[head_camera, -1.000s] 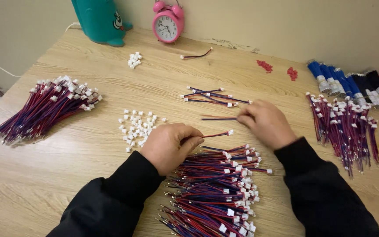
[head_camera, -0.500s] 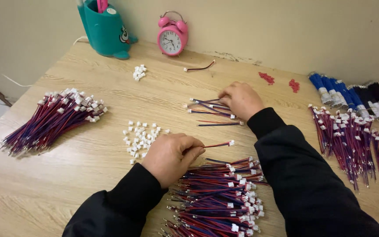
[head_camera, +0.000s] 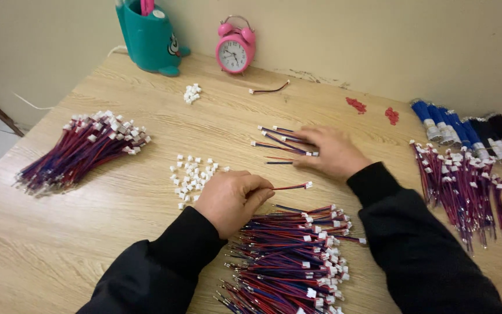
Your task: Assembling small white plastic connectors onto the ends of multi-colored wire bundles
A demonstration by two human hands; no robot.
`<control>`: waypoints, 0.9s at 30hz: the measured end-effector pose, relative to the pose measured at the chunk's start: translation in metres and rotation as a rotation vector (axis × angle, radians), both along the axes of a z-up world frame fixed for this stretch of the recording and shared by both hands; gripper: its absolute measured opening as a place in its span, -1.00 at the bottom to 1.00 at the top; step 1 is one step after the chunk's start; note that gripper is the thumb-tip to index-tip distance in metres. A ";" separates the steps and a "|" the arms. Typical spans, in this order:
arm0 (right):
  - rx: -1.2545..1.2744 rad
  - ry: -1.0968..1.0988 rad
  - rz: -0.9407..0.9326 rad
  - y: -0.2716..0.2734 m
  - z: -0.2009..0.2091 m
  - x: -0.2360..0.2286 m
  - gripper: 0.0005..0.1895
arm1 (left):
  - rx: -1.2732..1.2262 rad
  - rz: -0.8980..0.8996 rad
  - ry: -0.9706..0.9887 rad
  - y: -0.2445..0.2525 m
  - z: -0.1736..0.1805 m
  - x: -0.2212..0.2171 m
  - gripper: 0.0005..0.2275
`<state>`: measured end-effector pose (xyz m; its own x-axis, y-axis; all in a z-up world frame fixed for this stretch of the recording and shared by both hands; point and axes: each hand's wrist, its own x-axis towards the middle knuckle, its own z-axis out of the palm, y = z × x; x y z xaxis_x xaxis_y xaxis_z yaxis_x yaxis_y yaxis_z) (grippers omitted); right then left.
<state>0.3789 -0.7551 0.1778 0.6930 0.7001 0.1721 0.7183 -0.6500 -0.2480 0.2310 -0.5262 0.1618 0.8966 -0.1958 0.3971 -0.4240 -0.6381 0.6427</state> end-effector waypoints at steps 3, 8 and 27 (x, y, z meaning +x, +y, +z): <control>0.060 -0.089 0.002 0.002 -0.019 0.010 -0.60 | 0.033 0.012 0.020 0.001 -0.001 0.001 -0.88; 0.196 -0.139 0.006 -0.012 -0.036 0.024 -0.81 | 0.068 0.039 0.078 0.002 -0.004 0.002 -0.86; 0.552 0.731 -0.058 0.015 0.032 -0.110 -0.78 | -0.239 0.017 0.142 -0.006 0.005 -0.008 -0.81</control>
<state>0.2691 -0.7403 0.2094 0.7926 0.6093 -0.0233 0.2304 -0.3347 -0.9137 0.2229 -0.5323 0.1670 0.9490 -0.0959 0.3004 -0.3093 -0.4680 0.8278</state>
